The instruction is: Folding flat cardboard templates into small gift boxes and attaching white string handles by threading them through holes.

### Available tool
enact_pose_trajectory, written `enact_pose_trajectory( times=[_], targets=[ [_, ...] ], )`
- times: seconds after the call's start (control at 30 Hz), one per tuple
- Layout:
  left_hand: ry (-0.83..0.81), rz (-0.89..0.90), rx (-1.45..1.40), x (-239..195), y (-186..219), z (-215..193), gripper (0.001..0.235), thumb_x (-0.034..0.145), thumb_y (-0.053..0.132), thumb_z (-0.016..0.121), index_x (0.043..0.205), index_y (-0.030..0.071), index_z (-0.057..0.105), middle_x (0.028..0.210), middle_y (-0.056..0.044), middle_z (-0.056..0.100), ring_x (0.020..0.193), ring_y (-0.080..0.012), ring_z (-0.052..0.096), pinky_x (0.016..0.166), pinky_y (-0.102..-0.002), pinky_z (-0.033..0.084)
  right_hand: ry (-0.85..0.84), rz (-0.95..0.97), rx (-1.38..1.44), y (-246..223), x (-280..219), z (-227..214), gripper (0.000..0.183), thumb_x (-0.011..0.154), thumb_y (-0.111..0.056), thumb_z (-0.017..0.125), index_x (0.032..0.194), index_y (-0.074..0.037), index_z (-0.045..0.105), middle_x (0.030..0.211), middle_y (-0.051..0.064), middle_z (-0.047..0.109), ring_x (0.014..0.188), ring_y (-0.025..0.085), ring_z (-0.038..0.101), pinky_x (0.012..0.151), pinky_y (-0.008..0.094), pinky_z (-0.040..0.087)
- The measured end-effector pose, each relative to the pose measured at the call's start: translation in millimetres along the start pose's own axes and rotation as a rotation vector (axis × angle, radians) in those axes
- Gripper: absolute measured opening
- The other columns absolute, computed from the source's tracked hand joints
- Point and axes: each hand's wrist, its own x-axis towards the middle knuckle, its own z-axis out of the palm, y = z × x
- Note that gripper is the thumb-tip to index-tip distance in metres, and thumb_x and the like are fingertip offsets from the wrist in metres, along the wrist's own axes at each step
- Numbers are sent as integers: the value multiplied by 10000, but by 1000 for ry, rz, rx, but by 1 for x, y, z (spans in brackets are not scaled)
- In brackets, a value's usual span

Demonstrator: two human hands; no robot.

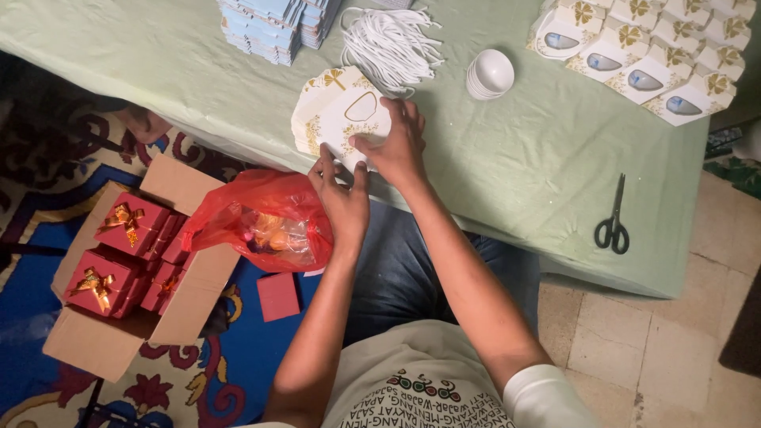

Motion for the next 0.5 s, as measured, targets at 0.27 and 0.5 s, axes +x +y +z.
enact_pose_trajectory(
  times=[0.27, 0.5],
  targets=[
    [17, 17, -44, -2, 10, 1, 638, 883, 103, 757, 1471, 11, 529, 1277, -160, 440, 1054, -235, 517, 827, -331, 520, 134, -101, 18, 5, -1, 4, 965, 628, -354, 1010, 1395, 3, 545, 1272, 189, 487, 1295, 387, 454, 1154, 487, 301],
    [19, -17, -33, -3, 5, -1, 745, 863, 130, 771, 1523, -5, 453, 1190, -124, 425, 1023, -226, 470, 846, -312, 501, 106, -13, 20, -6, -8, -10, 823, 656, -292, 999, 1347, -119, 587, 1229, 133, 494, 1234, 375, 479, 1026, 559, 430]
  ],
)
